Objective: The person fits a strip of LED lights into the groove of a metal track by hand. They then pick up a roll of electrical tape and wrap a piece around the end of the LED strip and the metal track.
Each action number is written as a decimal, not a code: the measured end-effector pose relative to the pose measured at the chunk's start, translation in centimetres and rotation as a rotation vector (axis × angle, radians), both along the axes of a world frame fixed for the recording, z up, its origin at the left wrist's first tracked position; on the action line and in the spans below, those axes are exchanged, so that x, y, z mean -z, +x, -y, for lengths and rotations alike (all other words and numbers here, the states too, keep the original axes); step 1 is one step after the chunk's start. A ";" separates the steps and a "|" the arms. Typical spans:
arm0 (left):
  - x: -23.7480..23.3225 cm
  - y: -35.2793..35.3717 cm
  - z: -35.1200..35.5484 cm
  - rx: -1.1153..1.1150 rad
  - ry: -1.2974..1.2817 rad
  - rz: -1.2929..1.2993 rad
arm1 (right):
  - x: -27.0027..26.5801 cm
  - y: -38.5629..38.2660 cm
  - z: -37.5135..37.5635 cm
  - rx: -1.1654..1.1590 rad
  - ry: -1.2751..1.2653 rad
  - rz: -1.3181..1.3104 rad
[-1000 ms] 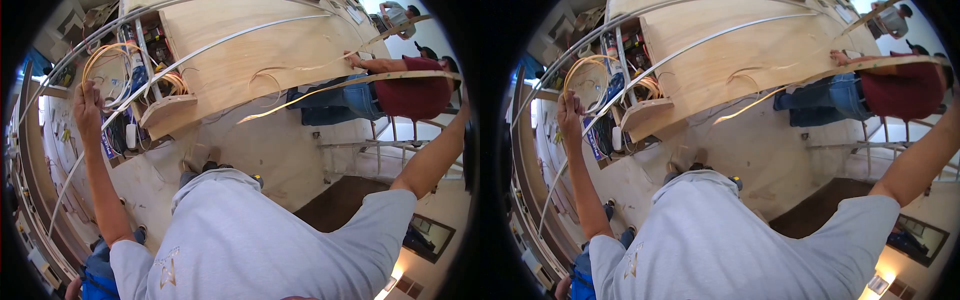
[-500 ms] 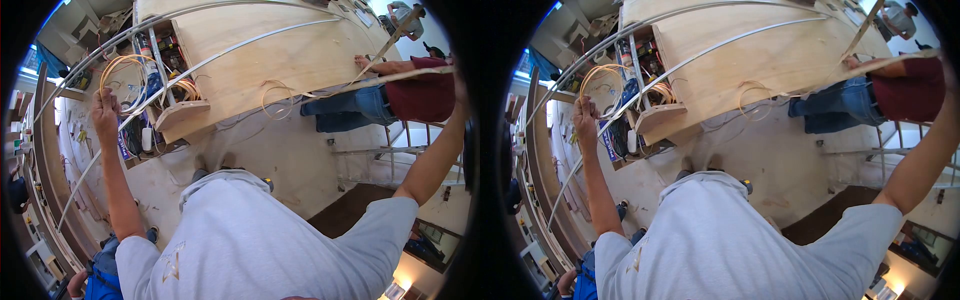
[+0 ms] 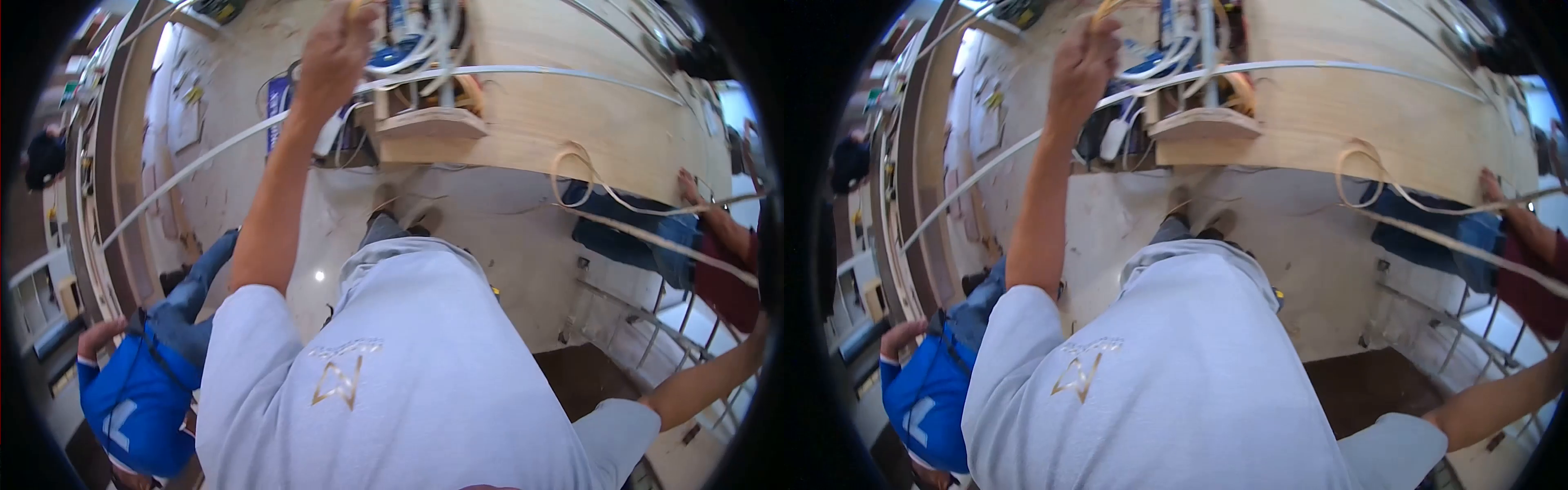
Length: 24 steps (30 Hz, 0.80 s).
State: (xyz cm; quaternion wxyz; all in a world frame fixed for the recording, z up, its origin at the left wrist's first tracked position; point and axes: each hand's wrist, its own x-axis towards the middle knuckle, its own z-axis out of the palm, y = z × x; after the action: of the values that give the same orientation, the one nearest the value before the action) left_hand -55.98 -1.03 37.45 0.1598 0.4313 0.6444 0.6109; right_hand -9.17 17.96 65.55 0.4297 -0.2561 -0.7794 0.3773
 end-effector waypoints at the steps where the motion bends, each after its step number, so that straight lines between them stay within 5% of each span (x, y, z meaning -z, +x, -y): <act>1: 0.4 -0.1 -0.5 0.005 0.000 0.068 | 0.7 -3.6 1.4 0.376 -0.217 -0.341; 3: -0.2 0.2 -0.5 0.021 -0.065 0.107 | 2.5 -4.2 2.3 0.334 -0.245 -0.313; 4: -0.5 0.2 -0.5 0.036 -0.098 0.130 | 4.2 -2.4 2.0 -0.095 -0.051 0.041; 13: 0.2 -0.7 -0.6 0.157 -0.003 0.196 | 15.1 1.9 1.9 -0.024 -0.317 0.194; 16: 0.7 -0.3 -1.0 0.004 -0.003 -0.041 | 17.4 -0.1 4.3 0.037 -0.475 0.088; 21: -0.2 0.3 -0.7 0.097 0.042 0.309 | 19.8 -3.1 6.8 0.091 -0.490 0.079; 24: -0.5 0.7 -0.5 0.069 0.052 0.261 | 20.3 -3.6 7.6 0.055 -0.540 0.017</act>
State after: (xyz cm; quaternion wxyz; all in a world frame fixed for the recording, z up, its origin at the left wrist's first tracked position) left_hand -55.32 -0.50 37.98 0.2519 0.3741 0.5868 0.6725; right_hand -12.76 10.33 45.24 0.3494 -0.3856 -0.6468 0.5576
